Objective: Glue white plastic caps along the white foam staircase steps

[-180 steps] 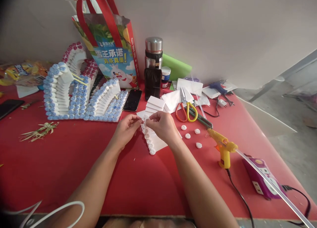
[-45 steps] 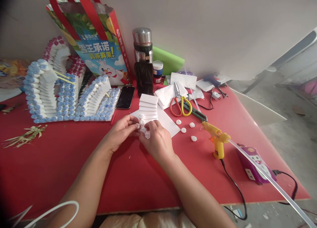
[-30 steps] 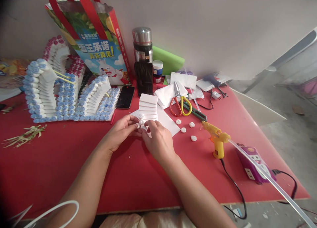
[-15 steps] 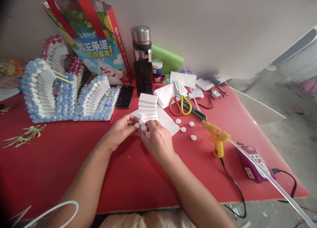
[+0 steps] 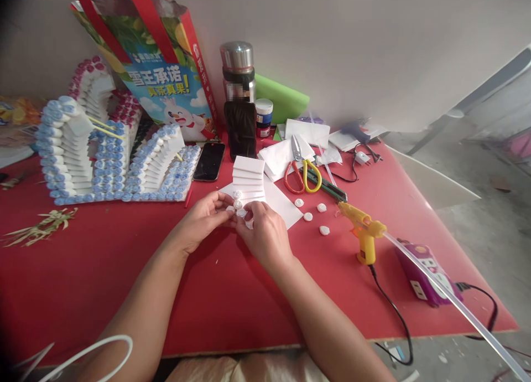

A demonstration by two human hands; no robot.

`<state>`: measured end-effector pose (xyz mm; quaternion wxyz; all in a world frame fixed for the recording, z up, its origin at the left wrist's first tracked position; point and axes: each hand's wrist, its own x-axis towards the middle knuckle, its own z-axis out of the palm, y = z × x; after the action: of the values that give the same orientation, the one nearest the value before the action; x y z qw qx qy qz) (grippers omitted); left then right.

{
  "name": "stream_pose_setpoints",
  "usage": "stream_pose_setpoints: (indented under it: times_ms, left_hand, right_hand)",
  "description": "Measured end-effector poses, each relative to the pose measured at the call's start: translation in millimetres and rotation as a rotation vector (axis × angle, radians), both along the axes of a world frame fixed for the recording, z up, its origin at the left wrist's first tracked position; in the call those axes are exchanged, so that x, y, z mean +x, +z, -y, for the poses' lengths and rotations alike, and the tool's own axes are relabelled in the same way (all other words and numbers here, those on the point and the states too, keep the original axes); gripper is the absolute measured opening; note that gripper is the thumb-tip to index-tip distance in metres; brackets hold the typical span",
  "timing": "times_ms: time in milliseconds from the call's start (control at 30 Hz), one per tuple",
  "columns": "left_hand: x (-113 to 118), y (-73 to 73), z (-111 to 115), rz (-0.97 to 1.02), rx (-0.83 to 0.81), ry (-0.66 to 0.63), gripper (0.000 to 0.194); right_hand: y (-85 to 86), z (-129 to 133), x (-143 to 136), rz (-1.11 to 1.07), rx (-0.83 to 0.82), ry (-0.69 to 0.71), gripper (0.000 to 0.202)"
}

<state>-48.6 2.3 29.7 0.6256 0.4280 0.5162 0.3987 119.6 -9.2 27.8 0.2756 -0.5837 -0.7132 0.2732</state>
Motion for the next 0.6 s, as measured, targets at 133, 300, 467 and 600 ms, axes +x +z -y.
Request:
stream_pose_setpoints:
  times_ms: [133,300,467,600]
  left_hand:
    - [1.0,-0.4,0.0,0.001,-0.001,0.012,0.028]
    - [1.4,-1.2,-0.3,0.016,0.010,0.005,0.028]
    - [0.4,-0.1,-0.6,0.019,-0.004,-0.001,0.029]
    - [-0.2,-2.5,-1.2,0.026,0.004,0.007,0.032]
  right_hand:
    - [-2.5,-0.4,0.7,-0.036,0.000,0.006,0.014]
    - [0.2,-0.5,1.0,-0.034,-0.008,0.017,0.012]
    - [5.7,1.6,1.6,-0.028,-0.049,0.019,0.017]
    - [7.2,2.4,2.4,-0.027,-0.062,0.022,0.018]
